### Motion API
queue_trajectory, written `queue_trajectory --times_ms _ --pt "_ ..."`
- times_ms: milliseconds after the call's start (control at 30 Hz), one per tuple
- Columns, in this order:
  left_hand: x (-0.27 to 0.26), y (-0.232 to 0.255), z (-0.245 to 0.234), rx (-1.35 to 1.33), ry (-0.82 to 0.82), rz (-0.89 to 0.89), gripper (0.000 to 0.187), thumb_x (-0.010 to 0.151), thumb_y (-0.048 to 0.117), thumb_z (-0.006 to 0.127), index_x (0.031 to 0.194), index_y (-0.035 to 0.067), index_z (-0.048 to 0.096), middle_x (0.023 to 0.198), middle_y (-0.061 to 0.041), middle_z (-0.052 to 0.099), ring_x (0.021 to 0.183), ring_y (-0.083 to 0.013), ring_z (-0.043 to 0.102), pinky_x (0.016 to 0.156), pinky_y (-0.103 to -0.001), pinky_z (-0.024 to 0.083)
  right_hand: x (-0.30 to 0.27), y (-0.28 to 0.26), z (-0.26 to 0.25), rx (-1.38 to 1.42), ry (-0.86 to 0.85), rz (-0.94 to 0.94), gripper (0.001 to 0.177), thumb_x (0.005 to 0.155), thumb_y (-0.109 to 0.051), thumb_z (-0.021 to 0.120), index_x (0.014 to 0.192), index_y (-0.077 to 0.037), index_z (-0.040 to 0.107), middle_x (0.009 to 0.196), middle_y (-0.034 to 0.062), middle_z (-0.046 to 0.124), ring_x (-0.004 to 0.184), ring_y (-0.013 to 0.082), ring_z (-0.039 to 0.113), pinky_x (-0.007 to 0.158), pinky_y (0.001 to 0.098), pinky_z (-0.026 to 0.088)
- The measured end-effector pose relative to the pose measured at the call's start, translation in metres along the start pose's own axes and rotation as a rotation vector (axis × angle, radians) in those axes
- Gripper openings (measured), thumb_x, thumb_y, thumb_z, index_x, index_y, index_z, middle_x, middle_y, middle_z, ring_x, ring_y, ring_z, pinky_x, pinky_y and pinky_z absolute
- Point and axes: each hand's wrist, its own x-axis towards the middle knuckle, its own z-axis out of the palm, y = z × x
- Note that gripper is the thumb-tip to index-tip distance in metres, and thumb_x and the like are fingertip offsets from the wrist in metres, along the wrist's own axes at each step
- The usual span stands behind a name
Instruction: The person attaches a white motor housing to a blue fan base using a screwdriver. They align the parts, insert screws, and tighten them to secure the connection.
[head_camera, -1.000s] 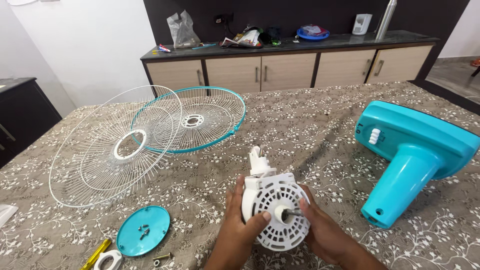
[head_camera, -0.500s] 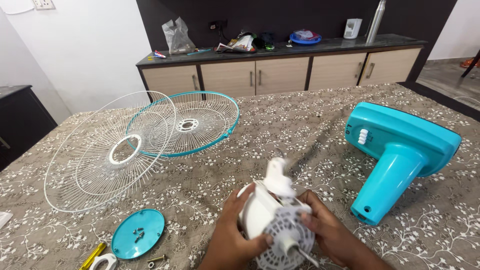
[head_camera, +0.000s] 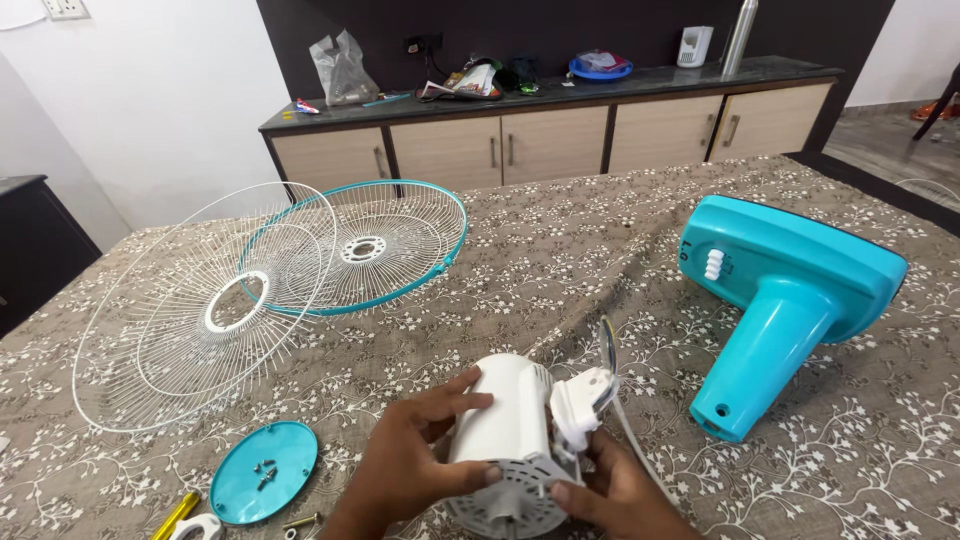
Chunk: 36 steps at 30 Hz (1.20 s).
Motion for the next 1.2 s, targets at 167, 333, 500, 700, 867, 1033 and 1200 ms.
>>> queue_trajectory --times_ms 167,333,500,700,867,1033,1200 --pt "-0.011 -0.013 -0.003 0.036 0.062 0.036 0.078 0.061 0.022 0.098 0.13 -0.001 0.069 0.166 -0.02 0.04 0.145 -0.0384 0.048 0.113 -0.047 0.042 -0.002 -0.004 0.003 -0.096 -0.069 0.147 0.1 0.075 -0.038 0.084 0.155 -0.007 0.032 0.145 0.0154 0.055 0.138 0.0272 0.058 0.115 0.0432 0.046" --pt "-0.019 -0.023 -0.003 0.06 0.032 -0.124 0.119 0.06 0.043 0.089 0.163 0.019 0.034 0.169 -0.015 0.026 0.147 -0.0366 0.046 0.118 -0.048 0.041 -0.006 -0.026 -0.007 0.068 -0.127 0.255 0.09 0.08 -0.045 0.074 0.155 -0.01 0.039 0.14 0.0147 0.063 0.127 0.0304 0.065 0.106 0.0464 0.056" --pt "-0.015 -0.026 -0.01 0.31 -0.047 -0.033 0.13 0.062 0.049 0.087 0.166 0.016 0.017 0.168 -0.022 0.029 0.155 -0.037 0.034 0.123 -0.049 0.027 0.0 -0.051 -0.012 0.179 0.29 0.19 0.073 0.09 -0.06 0.053 0.138 -0.006 0.054 0.113 0.0176 0.072 0.098 0.0302 0.073 0.083 0.0466 0.062" --pt "-0.008 -0.033 0.01 0.428 0.055 -0.225 0.143 0.055 0.04 0.093 0.168 0.022 0.007 0.167 -0.025 -0.001 0.152 -0.0366 0.028 0.124 -0.045 0.029 0.018 -0.055 -0.012 -0.135 0.389 0.245 0.053 0.094 -0.042 0.064 0.122 0.003 0.07 0.101 0.0143 0.075 0.089 0.0225 0.072 0.08 0.0418 0.064" --pt "-0.019 -0.023 0.008 0.085 -0.054 -0.215 0.148 0.062 0.039 0.092 0.167 0.02 -0.01 0.159 -0.032 0.027 0.143 -0.046 0.044 0.121 -0.048 0.036 0.016 -0.053 -0.026 0.185 0.41 0.305 0.038 0.093 -0.024 0.068 0.119 0.003 0.062 0.105 0.0182 0.075 0.092 0.0296 0.075 0.083 0.0462 0.065" --pt "-0.019 -0.02 0.021 0.3 0.024 -0.093 0.141 0.058 0.029 0.094 0.165 0.013 0.004 0.166 -0.023 0.024 0.153 -0.0339 0.031 0.124 -0.045 0.024 0.012 -0.049 -0.036 0.289 0.321 0.348 0.036 0.093 -0.02 0.063 0.122 0.0 0.065 0.107 0.0166 0.076 0.092 0.0285 0.074 0.083 0.0448 0.062" --pt "-0.015 -0.026 0.021 0.041 0.089 0.012 0.135 0.051 0.019 0.092 0.16 0.007 0.014 0.156 -0.024 0.038 0.143 -0.0353 0.048 0.124 -0.045 0.033 0.018 -0.048 -0.028 0.292 0.28 0.385 0.041 0.098 -0.03 0.054 0.125 0.0 0.064 0.111 0.0177 0.076 0.096 0.0303 0.074 0.085 0.0463 0.06"
